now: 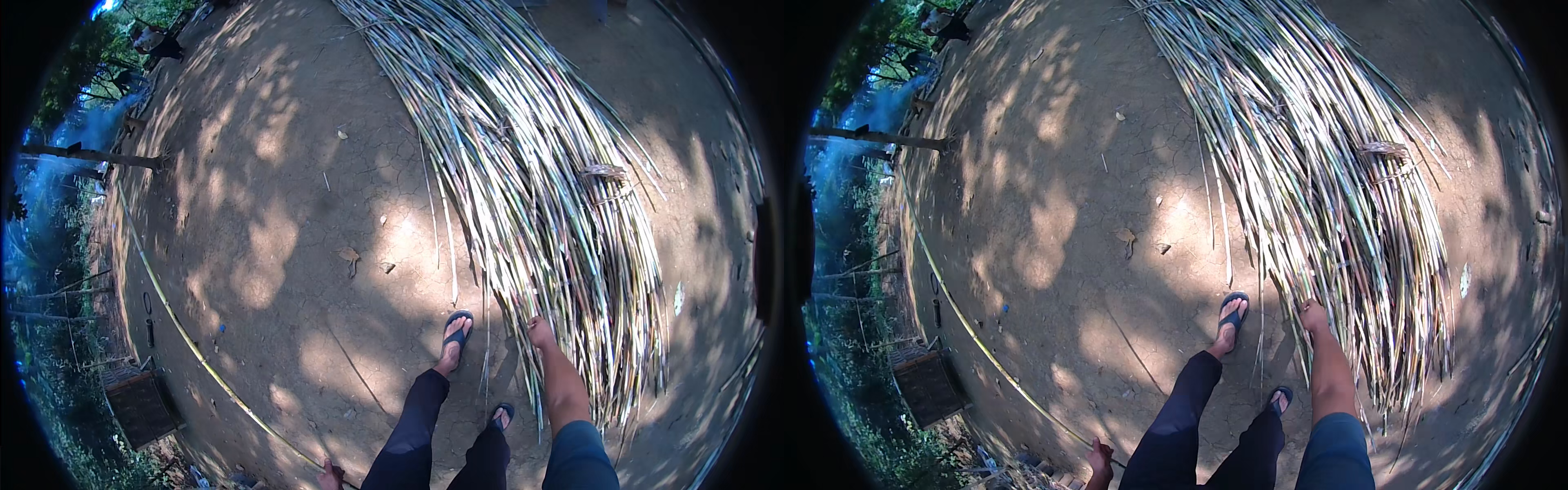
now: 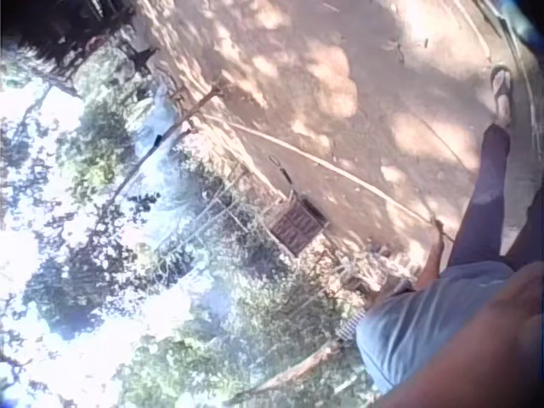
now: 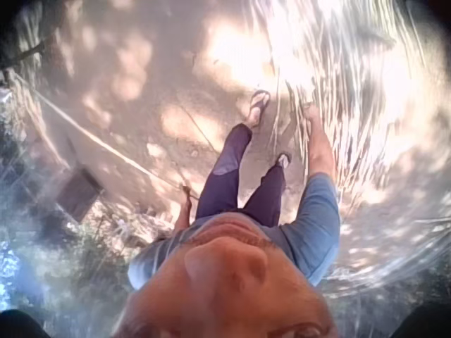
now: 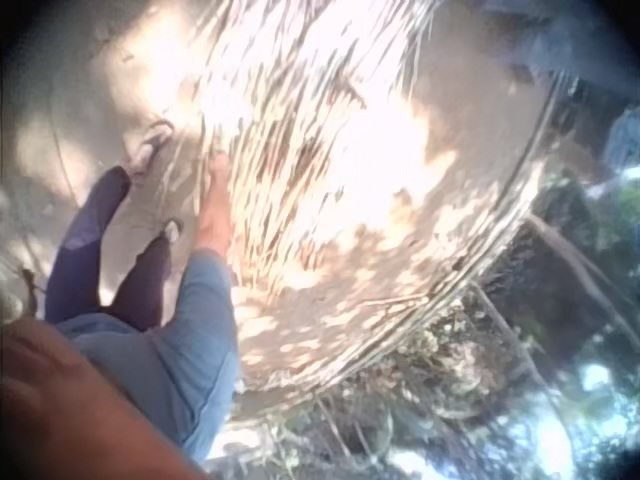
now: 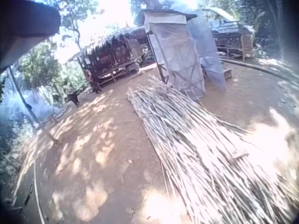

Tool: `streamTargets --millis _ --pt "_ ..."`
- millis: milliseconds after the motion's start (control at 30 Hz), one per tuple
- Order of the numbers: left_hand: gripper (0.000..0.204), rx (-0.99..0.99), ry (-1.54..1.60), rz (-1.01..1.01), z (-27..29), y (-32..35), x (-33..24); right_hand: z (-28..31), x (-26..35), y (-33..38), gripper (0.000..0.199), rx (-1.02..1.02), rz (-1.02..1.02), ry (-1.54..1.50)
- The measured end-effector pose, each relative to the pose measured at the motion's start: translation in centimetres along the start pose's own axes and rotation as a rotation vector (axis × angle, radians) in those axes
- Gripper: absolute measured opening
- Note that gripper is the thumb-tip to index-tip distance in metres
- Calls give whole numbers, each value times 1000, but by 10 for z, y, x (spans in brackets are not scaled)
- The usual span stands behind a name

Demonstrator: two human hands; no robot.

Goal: The person gathers and aligns thin bamboo sticks, then sits on the ground to split a stick using a machete. They continue to split the bamboo into thin strips and place them in a pile.

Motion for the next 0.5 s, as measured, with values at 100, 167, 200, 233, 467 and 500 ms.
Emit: streamTargets --millis 100,167,200,233,467,500 --pt "48 82 -204 50 -5 -7 -31 -8 78 -73 54 -179 56 -135" --pt "44 134 -277 12 -4 -27 -42 -19 96 -104 75 -244 28 -224" --pt "42 155 -326 -26 4 -35 -55 -24 111 -103 73 -186 -10 -308" --pt "40 88 -211 -39 18 -43 -65 -35 122 -96 62 -148 -124 -330" --pt "51 60 -43 -68 -36 -39 -107 79 131 15 46 -695 187 -361" --pt "52 63 -100 -48 -49 -35 -114 103 130 29 44 -676 202 -428"
Point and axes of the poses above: each hand's wrist, its own y-axis away from the middle knuckle, its own z-axis out of the back of the hand, x = y × z, the point moved 2 cm from there along -y, towards the middle knuckle, and after that the axes turned 8 degrees about -z, right-handed, at the moved point
